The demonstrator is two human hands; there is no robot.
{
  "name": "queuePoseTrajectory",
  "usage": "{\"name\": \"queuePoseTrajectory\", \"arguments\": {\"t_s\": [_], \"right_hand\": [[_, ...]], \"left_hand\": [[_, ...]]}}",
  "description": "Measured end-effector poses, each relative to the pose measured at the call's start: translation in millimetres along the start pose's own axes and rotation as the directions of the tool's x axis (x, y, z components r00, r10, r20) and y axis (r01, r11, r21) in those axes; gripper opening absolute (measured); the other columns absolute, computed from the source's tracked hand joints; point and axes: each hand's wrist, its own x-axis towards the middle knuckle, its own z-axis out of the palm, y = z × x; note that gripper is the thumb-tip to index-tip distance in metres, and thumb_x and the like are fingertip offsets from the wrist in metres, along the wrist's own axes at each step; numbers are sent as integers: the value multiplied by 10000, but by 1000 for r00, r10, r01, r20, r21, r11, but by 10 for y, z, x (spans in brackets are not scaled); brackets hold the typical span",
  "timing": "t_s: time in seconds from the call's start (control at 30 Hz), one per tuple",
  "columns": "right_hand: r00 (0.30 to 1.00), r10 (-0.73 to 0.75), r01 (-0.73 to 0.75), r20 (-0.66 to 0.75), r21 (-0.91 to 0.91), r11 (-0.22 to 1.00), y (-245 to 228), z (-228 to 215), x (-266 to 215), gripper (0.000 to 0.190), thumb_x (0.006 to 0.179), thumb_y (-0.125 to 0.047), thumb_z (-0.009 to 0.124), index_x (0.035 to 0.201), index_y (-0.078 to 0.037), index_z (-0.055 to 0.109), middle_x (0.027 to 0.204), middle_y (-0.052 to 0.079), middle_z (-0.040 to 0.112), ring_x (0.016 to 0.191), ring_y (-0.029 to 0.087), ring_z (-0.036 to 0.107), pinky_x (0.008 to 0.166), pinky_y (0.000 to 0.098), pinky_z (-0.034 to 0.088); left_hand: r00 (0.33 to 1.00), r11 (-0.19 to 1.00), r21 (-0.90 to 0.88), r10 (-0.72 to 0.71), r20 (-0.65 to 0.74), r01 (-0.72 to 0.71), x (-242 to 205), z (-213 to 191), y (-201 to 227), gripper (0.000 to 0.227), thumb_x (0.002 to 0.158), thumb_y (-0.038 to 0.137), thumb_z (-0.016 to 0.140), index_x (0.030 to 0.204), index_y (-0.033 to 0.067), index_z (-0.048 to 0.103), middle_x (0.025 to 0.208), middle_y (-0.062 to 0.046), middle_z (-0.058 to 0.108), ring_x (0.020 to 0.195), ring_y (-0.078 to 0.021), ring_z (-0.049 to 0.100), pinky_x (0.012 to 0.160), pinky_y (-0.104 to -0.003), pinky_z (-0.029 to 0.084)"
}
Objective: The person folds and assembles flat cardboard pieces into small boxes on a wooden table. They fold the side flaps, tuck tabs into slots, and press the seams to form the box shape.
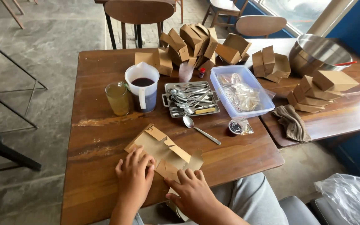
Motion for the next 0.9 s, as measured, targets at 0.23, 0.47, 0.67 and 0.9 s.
{"name": "queuePoseTrajectory", "arguments": {"t_s": [0.23, 0.47, 0.67, 0.9], "right_hand": [[999, -29, 26, 26, 97, 995, -24, -60, 227, 345, 990, -404, 625, 1255, -185, 640, 973, 94, 553, 917, 331, 497, 791, 482, 379], [999, -35, 34, 18, 71, 997, -42, 19, 326, 477, 962, -403, 621, 1376, -170, 585, 1058, 94, 587, 902, 330, 522, 806, 472, 384], [997, -19, 12, 76, 91, 996, -22, -12, 293, 485, 986, -384, 565, 1436, -202, 555, 1024, 73, 578, 909, 310, 527, 818, 466, 393], [992, 28, -40, 120, 96, 995, 50, -58, 40, 470, 1001, -437, 547, 1419, -228, 586, 1006, 31, 566, 905, 267, 533, 775, 426, 400]], "left_hand": [[999, 1000, 13, -26, 24, 25, 34, -56, 44, 27, 885, 252, 645, 905, 263, 630, 1421, -7, 551, 1376, -263, 466, 1048, -629, 322], [999, 998, -67, -14, 41, 17, 48, -108, 49, 30, 901, 224, 633, 917, 247, 624, 1391, -40, 564, 1369, -295, 458, 1066, -627, 298], [999, 998, -62, -13, 31, 15, 31, -118, 69, 32, 905, 218, 623, 926, 242, 618, 1396, -32, 565, 1359, -287, 462, 1065, -626, 294], [1000, 998, -66, -1, 25, 3, 27, -120, 73, 49, 908, 189, 617, 918, 237, 613, 1403, -44, 560, 1367, -298, 460, 1070, -627, 290]]}}
